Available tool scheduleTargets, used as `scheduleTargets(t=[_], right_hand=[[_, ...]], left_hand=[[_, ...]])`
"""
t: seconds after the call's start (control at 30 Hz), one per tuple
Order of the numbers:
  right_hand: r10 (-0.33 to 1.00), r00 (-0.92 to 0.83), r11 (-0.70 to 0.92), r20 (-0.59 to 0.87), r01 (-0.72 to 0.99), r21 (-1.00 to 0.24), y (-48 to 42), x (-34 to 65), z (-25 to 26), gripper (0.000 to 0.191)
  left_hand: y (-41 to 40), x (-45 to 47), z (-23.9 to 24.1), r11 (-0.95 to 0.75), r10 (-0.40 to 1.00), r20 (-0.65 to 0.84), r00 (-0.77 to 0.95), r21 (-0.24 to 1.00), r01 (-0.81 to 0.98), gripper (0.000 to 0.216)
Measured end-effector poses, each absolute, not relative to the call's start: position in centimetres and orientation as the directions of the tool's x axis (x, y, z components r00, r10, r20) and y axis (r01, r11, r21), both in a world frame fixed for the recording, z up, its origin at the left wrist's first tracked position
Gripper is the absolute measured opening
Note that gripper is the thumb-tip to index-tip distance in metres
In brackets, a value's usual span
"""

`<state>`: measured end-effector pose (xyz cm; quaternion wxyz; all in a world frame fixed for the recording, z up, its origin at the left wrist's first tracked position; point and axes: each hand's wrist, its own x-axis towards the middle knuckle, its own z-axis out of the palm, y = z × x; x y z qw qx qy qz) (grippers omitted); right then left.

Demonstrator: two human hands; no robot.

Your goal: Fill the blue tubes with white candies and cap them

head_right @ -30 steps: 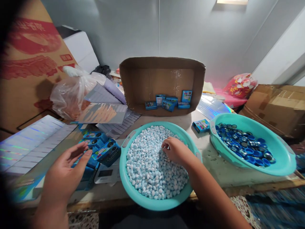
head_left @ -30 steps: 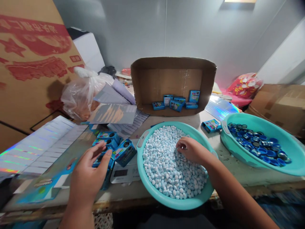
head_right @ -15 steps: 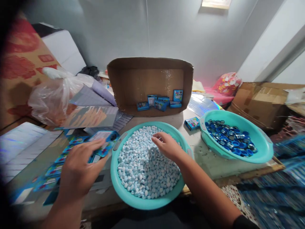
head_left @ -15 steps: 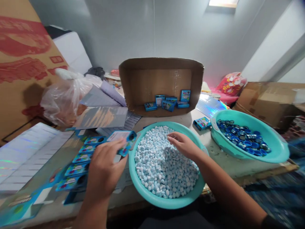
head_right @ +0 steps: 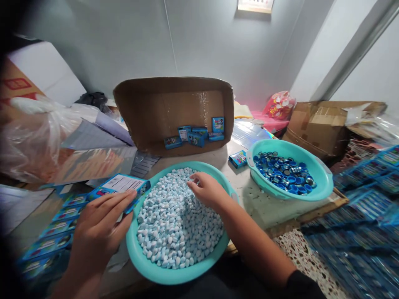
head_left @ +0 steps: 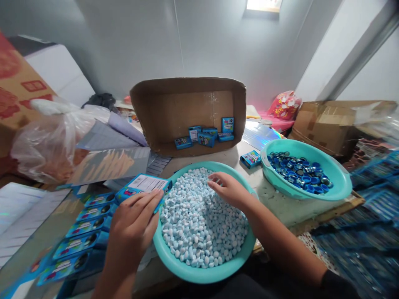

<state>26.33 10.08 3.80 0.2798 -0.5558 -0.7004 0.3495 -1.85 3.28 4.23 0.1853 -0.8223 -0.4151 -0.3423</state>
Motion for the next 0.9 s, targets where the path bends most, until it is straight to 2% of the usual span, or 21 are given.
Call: scheduleTargets(t=[0.17, 0.3, 0.53, 0.77, 0.9], right_hand=[[0.969, -0.247, 0.17, 0.019, 0.609, -0.774, 10.1, 26.4, 3.6, 0.016], [0.965, -0.262, 0.183, 0.028, 0.592, -0.785, 10.1, 26.4, 3.3, 0.013], [0.958, -0.274, 0.228, 0.079, 0.571, -0.789, 10.0, 26.4, 3.4, 0.01], [0.947, -0.297, 0.274, 0.119, 0.557, -0.784, 9.8, 26.5, 3.7, 0.01], [0.944, -0.308, 0.282, 0.122, 0.558, -0.781, 9.9, 26.5, 3.7, 0.011]], left_hand=[[3.4, -2.0, 4.4, -0.618, 0.52, 0.708, 0.478, -0.075, 0.783, 0.082], [3.6, -1.9, 4.9, -0.595, 0.527, 0.74, 0.417, -0.029, 0.803, 0.079], [6.1, -1.0, 5.2, -0.636, 0.519, 0.695, 0.497, -0.075, 0.768, 0.048], [7.0, 0.3, 4.6, -0.631, 0.567, 0.711, 0.416, 0.05, 0.774, 0.045], [6.7, -0.1, 4.2, -0.61, 0.603, 0.692, 0.397, 0.079, 0.788, 0.042]])
